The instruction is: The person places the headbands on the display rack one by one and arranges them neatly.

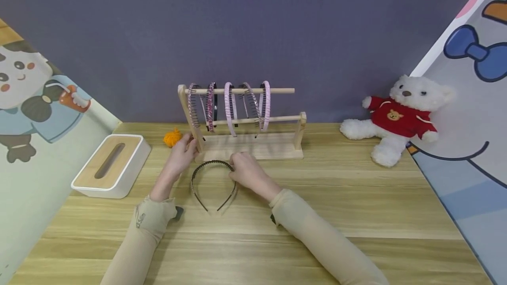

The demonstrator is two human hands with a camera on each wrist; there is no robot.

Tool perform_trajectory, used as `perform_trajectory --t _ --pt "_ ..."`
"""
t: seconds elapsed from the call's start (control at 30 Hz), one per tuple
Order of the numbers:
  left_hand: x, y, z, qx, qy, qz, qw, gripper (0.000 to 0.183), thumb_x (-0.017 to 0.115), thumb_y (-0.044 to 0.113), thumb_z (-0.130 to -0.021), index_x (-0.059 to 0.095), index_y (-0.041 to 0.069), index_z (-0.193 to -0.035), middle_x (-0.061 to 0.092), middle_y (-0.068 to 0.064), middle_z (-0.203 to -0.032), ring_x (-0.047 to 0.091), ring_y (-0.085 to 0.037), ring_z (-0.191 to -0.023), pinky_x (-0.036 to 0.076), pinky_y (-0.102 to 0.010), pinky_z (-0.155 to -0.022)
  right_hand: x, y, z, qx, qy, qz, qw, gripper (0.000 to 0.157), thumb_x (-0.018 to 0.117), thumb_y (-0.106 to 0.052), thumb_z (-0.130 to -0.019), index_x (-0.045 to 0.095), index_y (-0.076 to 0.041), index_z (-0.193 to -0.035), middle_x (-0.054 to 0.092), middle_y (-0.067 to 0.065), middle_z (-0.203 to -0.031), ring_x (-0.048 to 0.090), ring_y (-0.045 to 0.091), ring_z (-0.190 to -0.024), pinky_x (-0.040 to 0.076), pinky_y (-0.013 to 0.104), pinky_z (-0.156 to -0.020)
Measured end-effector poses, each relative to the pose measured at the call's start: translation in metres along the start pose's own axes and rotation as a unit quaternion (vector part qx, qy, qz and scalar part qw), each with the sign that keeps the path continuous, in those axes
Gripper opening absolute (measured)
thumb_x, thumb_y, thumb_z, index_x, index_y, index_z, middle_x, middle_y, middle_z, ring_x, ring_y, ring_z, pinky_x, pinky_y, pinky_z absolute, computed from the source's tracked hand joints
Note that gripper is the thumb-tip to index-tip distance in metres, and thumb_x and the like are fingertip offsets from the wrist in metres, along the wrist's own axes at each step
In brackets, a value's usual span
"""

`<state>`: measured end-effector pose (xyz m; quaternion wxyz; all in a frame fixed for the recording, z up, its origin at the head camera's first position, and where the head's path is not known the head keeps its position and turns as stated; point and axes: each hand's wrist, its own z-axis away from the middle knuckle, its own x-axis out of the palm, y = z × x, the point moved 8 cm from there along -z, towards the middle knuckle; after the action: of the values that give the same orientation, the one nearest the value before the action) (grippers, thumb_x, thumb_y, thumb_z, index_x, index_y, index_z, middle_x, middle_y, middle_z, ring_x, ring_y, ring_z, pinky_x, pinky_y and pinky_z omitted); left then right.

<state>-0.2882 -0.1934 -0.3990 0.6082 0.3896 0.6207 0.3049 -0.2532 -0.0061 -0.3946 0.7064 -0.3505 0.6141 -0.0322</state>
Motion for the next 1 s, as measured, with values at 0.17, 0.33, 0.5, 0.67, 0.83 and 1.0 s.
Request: perform_trajectory --t 0.17,0.33,0.5,0.67,0.83,1.0 --pt "-0.001 0.0 0.001 0.0 0.0 0.013 0.9999 0.047 0.036 0.011 -0.118 0.037 -0.013 -0.158 0.058 -0.037 -0.141 0.064 -0.047 -0.12 0.056 -0.054 -0.097 -0.007 0.003 0.004 0.012 0.01 -0.01 1.0 0.029 0.087 -0.005 -0.087 0.078 0.001 -0.115 0.077 0.005 -0.092 0.071 0.025 -0.089 0.057 0.041 -0.087" --pt "-0.001 0.0 0.001 -0.003 0.003 0.021 0.9998 0.047 0.037 0.011 -0.118 0.037 -0.013 -0.158 0.057 -0.037 -0.142 0.063 -0.046 -0.122 0.055 -0.054 -0.1 -0.018 0.007 0.01 0.006 0.024 -0.014 1.0 0.023 0.084 -0.005 -0.088 0.078 -0.001 -0.11 0.078 0.002 -0.085 0.073 0.021 -0.083 0.053 0.047 -0.097" --pt "0.0 0.001 0.002 -0.002 0.0 0.015 0.9999 0.047 0.036 0.011 -0.118 0.038 -0.012 -0.158 0.058 -0.036 -0.142 0.064 -0.045 -0.118 0.056 -0.052 -0.094 -0.033 0.013 0.019 0.005 0.034 -0.024 0.999 0.02 0.084 -0.005 -0.089 0.077 -0.001 -0.107 0.077 0.002 -0.084 0.073 0.017 -0.077 0.056 0.041 -0.09" --pt "-0.001 0.001 0.002 -0.001 0.0 0.014 0.9999 0.047 0.036 0.012 -0.118 0.037 -0.012 -0.159 0.058 -0.036 -0.142 0.065 -0.045 -0.118 0.057 -0.052 -0.093 -0.044 0.019 0.028 0.017 0.04 -0.056 0.998 0.021 0.084 -0.003 -0.089 0.077 0.001 -0.109 0.077 0.006 -0.086 0.072 0.018 -0.076 0.06 0.031 -0.071" --pt "-0.001 -0.001 0.0 0.002 0.001 0.004 1.0 0.047 0.036 0.012 -0.118 0.038 -0.012 -0.158 0.058 -0.036 -0.142 0.064 -0.046 -0.121 0.056 -0.054 -0.094 -0.051 0.019 0.033 0.008 0.053 -0.067 0.996 0.021 0.084 0.0 -0.088 0.077 0.002 -0.107 0.077 0.007 -0.086 0.073 0.019 -0.077 0.06 0.031 -0.071" --pt "-0.001 0.001 -0.001 0.013 0.008 -0.02 0.9997 0.045 0.037 0.011 -0.118 0.041 -0.014 -0.156 0.058 -0.037 -0.142 0.065 -0.047 -0.122 0.057 -0.054 -0.092 -0.056 0.019 0.038 0.003 0.061 -0.058 0.996 0.022 0.087 -0.005 -0.089 0.077 0.001 -0.107 0.077 0.007 -0.086 0.073 0.019 -0.078 0.061 0.034 -0.075"
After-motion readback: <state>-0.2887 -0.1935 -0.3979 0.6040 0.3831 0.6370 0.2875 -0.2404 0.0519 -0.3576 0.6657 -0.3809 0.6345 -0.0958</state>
